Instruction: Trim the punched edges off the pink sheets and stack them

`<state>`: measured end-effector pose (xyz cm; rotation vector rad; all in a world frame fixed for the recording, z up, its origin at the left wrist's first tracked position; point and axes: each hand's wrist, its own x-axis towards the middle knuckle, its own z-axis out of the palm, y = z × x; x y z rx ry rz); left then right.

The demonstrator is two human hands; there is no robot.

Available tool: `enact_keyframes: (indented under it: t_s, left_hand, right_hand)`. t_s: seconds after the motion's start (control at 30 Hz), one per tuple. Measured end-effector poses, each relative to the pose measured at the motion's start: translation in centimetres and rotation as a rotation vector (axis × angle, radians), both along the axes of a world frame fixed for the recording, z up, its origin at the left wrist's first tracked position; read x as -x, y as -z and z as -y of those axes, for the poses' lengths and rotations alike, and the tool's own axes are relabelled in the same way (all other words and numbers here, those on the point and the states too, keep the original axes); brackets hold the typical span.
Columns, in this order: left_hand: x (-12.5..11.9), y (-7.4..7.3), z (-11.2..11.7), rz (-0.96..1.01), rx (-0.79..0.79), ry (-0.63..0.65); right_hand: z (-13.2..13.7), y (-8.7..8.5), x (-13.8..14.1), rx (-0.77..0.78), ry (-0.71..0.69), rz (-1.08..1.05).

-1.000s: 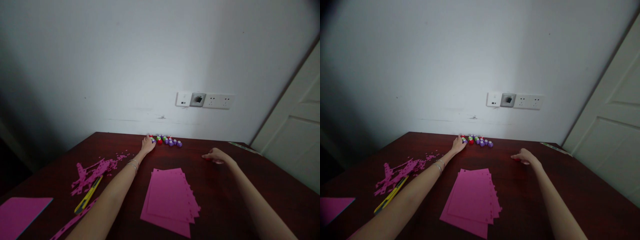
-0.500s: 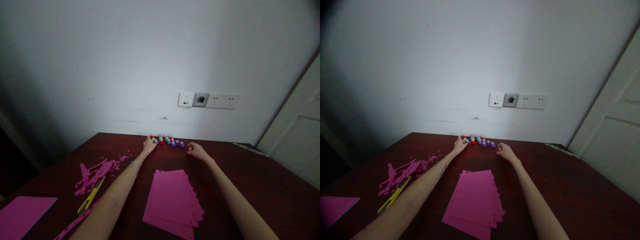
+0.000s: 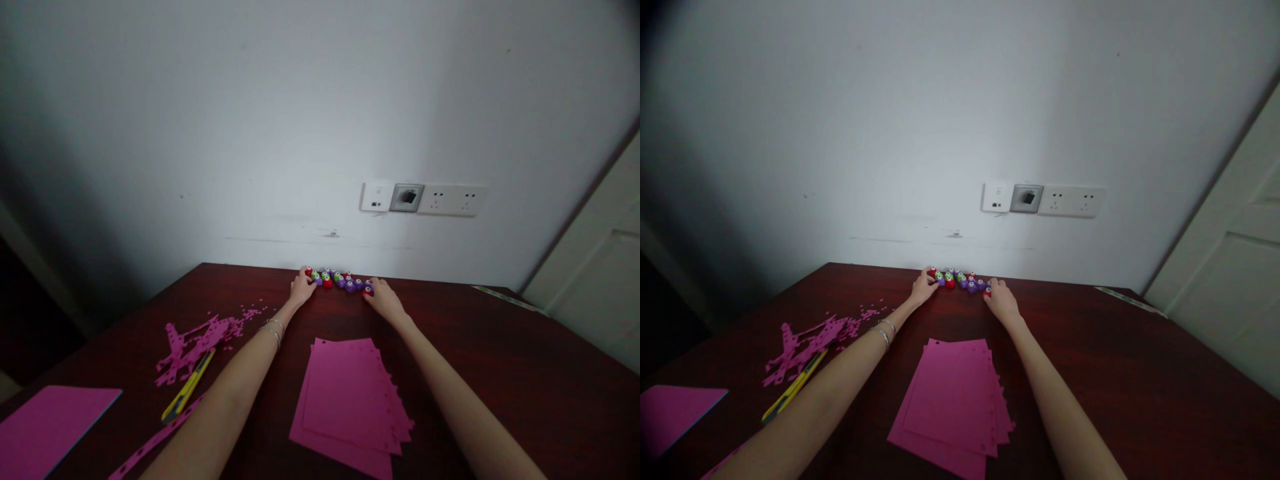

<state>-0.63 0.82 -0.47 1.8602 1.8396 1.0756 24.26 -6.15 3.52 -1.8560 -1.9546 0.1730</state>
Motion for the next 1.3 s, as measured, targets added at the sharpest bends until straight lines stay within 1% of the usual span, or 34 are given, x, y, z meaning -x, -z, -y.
enact_keyframes:
  t_s: [0.07, 0.13, 0.23, 0.3, 0.4, 0.47, 0.57, 0.67, 0.73, 0.8, 0.9, 1.0, 1.1, 1.2, 1.3]
  left_hand:
    - [0.1, -0.3, 0.2, 0.05, -0.005, -0.024]
    - [0.4, -0.6, 0.5, 0.098, -0.003, -0.039]
    - [1.0, -1.2, 1.4, 0.145, 0.046, 0.002]
    - [1.2, -1.7, 2.2, 0.149, 0.112, 0.066]
    - [1.0, -2.7, 4.0, 0.108, 0.213, 0.186]
    - [0.7, -3.5, 5.5, 0.056, 0.272, 0.291]
    - [0.1, -4.9, 8.1, -0.043, 0.356, 0.49]
    - [-0.2, -5.8, 10.6, -0.132, 0.39, 0.649]
    - [-0.2, -6.0, 12.1, -0.178, 0.377, 0.694]
    - [0.0, -5.9, 13.3, -0.212, 0.354, 0.707]
    - [0.6, -5.5, 14.6, -0.244, 0.333, 0.715]
    - [1.2, -4.9, 15.2, -0.253, 0.325, 0.717]
    - [1.7, -4.5, 15.4, -0.259, 0.314, 0.704]
    - [1.9, -4.7, 15.6, -0.278, 0.31, 0.694]
    - [2.0, -5.3, 16.1, -0.31, 0.304, 0.688]
  right_hand:
    - [1.2, -0.5, -0.1, 0.002, -0.027, 0.006]
    - [2.7, -0.9, -0.3, 0.035, -0.094, 0.006]
    - [5.4, -1.1, -0.7, 0.121, -0.226, -0.02]
    - [7.3, -1.0, -1.0, 0.18, -0.293, -0.053]
    - [9.9, -0.9, -1.4, 0.245, -0.356, -0.09]
    - [11.3, -0.9, -1.5, 0.264, -0.38, -0.096]
    - [12.7, -0.9, -1.3, 0.259, -0.405, -0.074]
    - [13.3, -0.9, -0.9, 0.245, -0.413, -0.042]
    - [13.4, -0.9, -0.6, 0.243, -0.407, -0.027]
    - [13.3, -0.9, -0.4, 0.245, -0.397, -0.021]
    - [13.2, -0.8, -0.2, 0.262, -0.375, -0.034]
    - [13.3, -0.9, -0.1, 0.27, -0.354, -0.064]
    - [13.3, -1.0, 0.1, 0.267, -0.338, -0.114]
    - [13.3, -1.2, 0.0, 0.276, -0.32, -0.204]
    - [13.3, -1.8, -1.1, 0.325, -0.294, -0.345]
